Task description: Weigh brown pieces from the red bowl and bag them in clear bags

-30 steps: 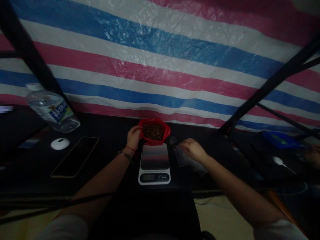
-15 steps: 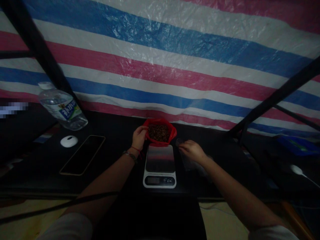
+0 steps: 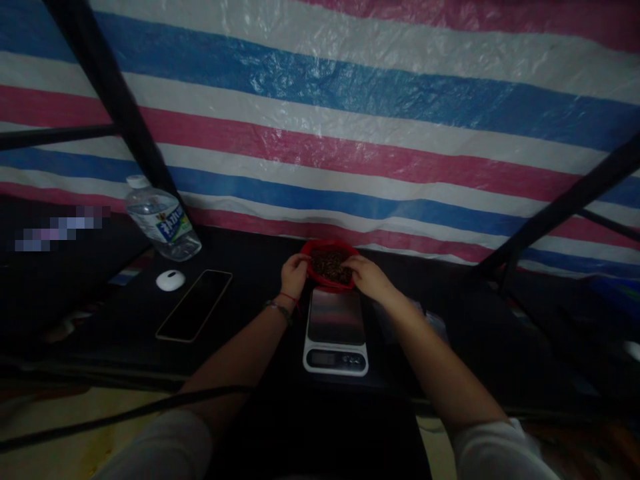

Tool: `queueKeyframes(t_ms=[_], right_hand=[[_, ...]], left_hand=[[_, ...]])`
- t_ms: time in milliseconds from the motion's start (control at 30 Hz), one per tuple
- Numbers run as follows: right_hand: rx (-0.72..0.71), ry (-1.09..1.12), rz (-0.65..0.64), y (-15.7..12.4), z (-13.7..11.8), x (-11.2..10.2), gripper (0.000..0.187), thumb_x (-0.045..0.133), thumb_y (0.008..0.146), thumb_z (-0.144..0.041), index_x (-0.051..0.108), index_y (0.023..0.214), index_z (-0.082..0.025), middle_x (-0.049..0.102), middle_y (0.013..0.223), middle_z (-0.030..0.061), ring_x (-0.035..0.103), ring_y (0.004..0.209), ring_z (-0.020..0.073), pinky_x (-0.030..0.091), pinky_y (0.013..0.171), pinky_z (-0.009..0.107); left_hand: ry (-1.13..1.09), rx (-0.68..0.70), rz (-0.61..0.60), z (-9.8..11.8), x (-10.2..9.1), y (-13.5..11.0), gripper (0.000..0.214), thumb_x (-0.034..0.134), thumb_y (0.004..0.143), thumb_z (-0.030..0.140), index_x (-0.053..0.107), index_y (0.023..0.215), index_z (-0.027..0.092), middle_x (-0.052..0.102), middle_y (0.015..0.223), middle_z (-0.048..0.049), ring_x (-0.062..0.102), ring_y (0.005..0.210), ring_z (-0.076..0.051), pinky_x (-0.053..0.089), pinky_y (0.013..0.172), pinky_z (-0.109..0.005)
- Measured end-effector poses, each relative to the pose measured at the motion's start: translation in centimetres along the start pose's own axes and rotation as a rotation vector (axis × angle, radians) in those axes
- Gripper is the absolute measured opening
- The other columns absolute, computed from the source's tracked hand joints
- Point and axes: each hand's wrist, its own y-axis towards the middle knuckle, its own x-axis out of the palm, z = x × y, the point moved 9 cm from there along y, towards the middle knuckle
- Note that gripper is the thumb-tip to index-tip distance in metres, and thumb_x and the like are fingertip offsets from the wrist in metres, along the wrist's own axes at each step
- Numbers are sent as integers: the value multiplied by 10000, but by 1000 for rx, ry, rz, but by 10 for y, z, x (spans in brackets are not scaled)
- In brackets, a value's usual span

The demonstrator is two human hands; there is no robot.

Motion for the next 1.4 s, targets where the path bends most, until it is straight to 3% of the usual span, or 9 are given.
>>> queueKeyframes(t_ms=[100,200,500,733,800,933,1067,1200,1400], right_hand=[[-55,-111,-127,-16,-1,7,427,473,765,-27,676,1067,-250,648,1150,34,581,1047,194,415,943,331],[-18,-217,-207,-22,9,5,235,537,814,-153,705,941,-255,692,1016,39,606,958,217,425,883,345],[123,-260,-85,-11,22,-13,214,489,870,-222,691,941,-211,685,1004,76,605,937,219,432,841,317],[297,-172,86,-34,55,-30,376,533,855,-337,593,1183,-163,611,1163,131,556,1078,244,406,943,355],[305,-167,2,-43,63,-19,451,593,816,-381,578,1198,-141,616,1162,145,564,1077,259,413,933,358],[266,-129,-158,-55,63,-1,298,628,781,-243,652,1064,-152,672,1064,115,618,978,223,441,868,304],[203,62,118,-52,40,-39,249,597,811,-293,667,1025,-184,682,1022,77,625,903,197,471,800,300],[-28,167,330,-46,-11,-60,280,621,805,-367,658,1030,-204,669,1018,71,593,967,213,454,865,351],[-254,141,24,-40,-62,1,324,690,746,-420,672,990,-207,673,912,57,583,912,217,435,855,375]], left_hand=[[24,11,34,-2,-4,4,163,498,668,189,629,759,156,488,510,51,413,414,-72,311,415,-181],[-2,16,103,-5,-14,10,170,492,676,196,620,783,158,500,535,45,434,435,-75,327,425,-178],[15,48,129,2,-20,10,160,500,662,175,608,779,162,489,515,51,449,455,-88,343,452,-184],[215,140,-47,16,-1,3,142,540,650,144,665,714,167,605,643,1,542,599,-130,418,584,-223],[225,155,-50,19,-1,3,143,547,642,140,675,699,165,627,677,-9,559,649,-139,427,631,-228],[130,102,51,17,-16,10,160,529,652,158,671,725,157,633,696,-11,550,631,-129,420,598,-215],[98,76,182,18,-31,20,177,517,662,182,667,754,158,573,599,15,471,511,-105,355,490,-196],[130,99,176,23,-24,33,174,514,678,193,659,765,154,570,607,17,477,516,-106,364,500,-200],[276,206,100,30,-22,42,177,501,693,168,667,751,163,598,639,10,484,537,-114,372,530,-211]])
